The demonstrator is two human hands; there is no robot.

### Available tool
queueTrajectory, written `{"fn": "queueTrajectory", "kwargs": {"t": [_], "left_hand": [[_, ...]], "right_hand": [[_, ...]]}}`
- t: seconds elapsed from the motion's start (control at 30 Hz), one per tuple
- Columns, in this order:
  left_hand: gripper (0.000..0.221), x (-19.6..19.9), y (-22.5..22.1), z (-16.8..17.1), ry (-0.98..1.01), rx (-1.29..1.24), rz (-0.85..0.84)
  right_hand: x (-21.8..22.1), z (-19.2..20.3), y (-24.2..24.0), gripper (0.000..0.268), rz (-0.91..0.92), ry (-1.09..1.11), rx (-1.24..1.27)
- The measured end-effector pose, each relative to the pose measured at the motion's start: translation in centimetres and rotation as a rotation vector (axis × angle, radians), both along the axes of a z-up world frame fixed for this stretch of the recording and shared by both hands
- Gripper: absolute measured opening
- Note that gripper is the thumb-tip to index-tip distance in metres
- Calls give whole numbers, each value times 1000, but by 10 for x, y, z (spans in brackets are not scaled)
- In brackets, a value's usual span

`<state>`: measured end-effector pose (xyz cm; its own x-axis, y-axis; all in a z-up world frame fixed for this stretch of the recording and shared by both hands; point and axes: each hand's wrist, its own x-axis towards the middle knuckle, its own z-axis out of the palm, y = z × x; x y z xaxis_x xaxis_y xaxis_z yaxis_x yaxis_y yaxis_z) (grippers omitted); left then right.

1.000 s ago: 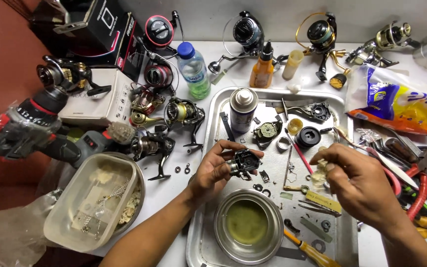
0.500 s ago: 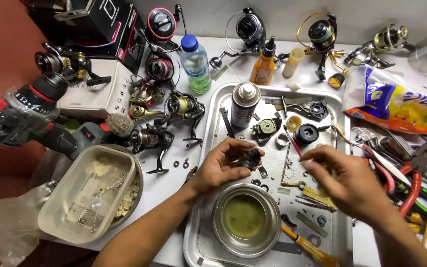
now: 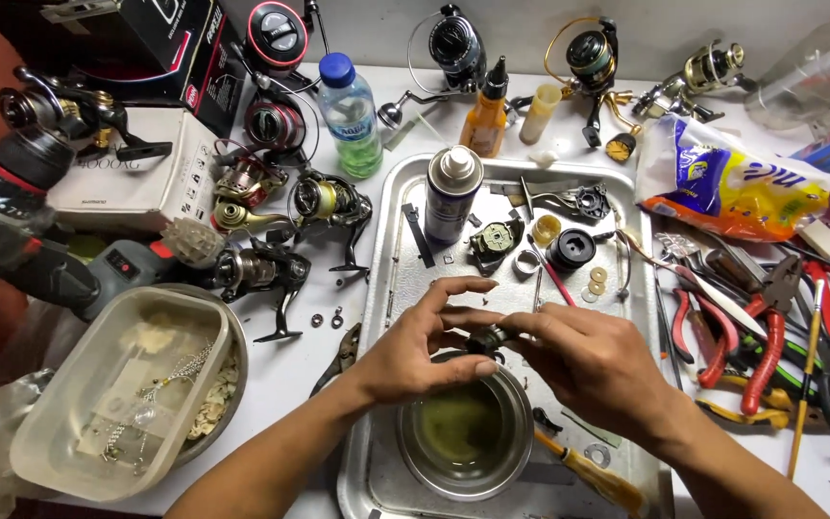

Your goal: Cleaning and reassembling the internal mechanical components of a fishing reel on a metal tray.

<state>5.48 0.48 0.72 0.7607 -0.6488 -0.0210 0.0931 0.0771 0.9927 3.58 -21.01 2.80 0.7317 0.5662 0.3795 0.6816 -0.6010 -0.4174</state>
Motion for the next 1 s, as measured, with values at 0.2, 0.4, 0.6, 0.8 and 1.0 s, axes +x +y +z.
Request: {"fn": "queueTrajectory", "kwargs": {"t": [0.2, 0.4, 0.6, 0.8, 1.0], "left_hand": [[43, 6, 7, -12, -67, -102, 323], [30, 13, 24, -27, -292, 43, 571], [19, 13, 27, -25, -377, 59, 602], [13, 12, 25, -21, -436, 120, 610], [11, 13, 24, -19, -450, 149, 613]], "right_hand": [[31, 11, -23, 20, -274, -36, -68], [108, 21, -7, 16, -463, 118, -325], [180, -28, 14, 13, -453, 199, -530], [190, -24, 35, 16, -498, 311, -630], [190, -30, 37, 17, -512, 302, -650]]}}
